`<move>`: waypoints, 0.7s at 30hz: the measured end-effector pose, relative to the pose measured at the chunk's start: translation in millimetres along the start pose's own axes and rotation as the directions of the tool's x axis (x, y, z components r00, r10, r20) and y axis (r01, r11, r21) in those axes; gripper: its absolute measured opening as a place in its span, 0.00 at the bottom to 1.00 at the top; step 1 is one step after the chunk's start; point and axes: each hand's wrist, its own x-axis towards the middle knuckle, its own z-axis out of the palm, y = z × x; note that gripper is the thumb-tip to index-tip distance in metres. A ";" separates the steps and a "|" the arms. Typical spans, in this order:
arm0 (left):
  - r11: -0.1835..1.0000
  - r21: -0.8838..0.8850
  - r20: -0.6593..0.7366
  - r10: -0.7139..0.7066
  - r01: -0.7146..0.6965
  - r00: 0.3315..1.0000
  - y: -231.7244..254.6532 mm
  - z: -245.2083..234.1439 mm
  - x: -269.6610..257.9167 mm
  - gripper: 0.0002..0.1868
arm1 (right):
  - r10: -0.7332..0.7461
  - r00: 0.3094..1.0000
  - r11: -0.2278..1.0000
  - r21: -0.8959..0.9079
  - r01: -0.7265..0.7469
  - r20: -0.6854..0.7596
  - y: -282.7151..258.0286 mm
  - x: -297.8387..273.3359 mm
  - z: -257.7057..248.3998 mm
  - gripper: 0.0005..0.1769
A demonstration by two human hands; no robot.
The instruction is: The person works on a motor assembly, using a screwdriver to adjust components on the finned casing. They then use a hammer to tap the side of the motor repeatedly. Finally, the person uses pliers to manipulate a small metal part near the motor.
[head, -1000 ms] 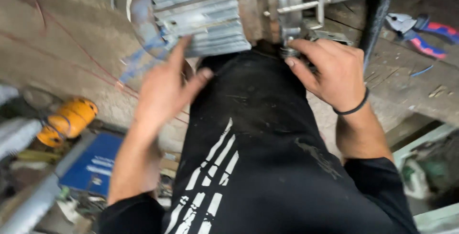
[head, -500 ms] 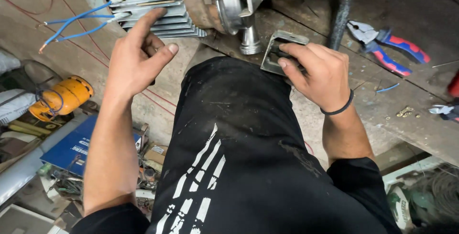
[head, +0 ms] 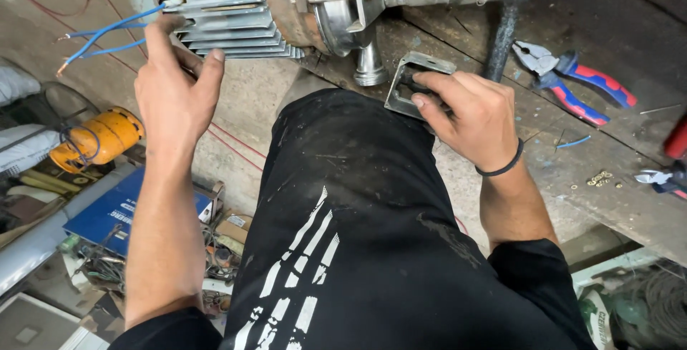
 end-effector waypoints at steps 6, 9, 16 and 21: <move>0.983 0.165 0.038 0.072 -0.077 0.997 -2.9 2.4 7.1 0.27 | -0.020 0.999 1.000 -0.011 0.021 0.033 2.8 7.0 -1.5 0.11; 0.972 0.197 0.039 0.120 -0.125 0.992 -3.3 0.9 10.1 0.25 | -0.055 0.998 0.998 0.002 0.055 0.010 3.8 11.5 -4.2 0.12; 0.940 -0.015 0.100 0.340 -0.340 0.935 28.3 8.3 12.5 0.24 | -0.109 0.994 0.994 -0.019 0.109 0.004 10.1 24.0 -22.1 0.15; 0.903 -0.258 0.128 0.384 -0.343 0.914 33.2 12.3 11.5 0.26 | -0.126 0.990 0.992 0.013 0.127 -0.062 22.6 82.7 -54.7 0.12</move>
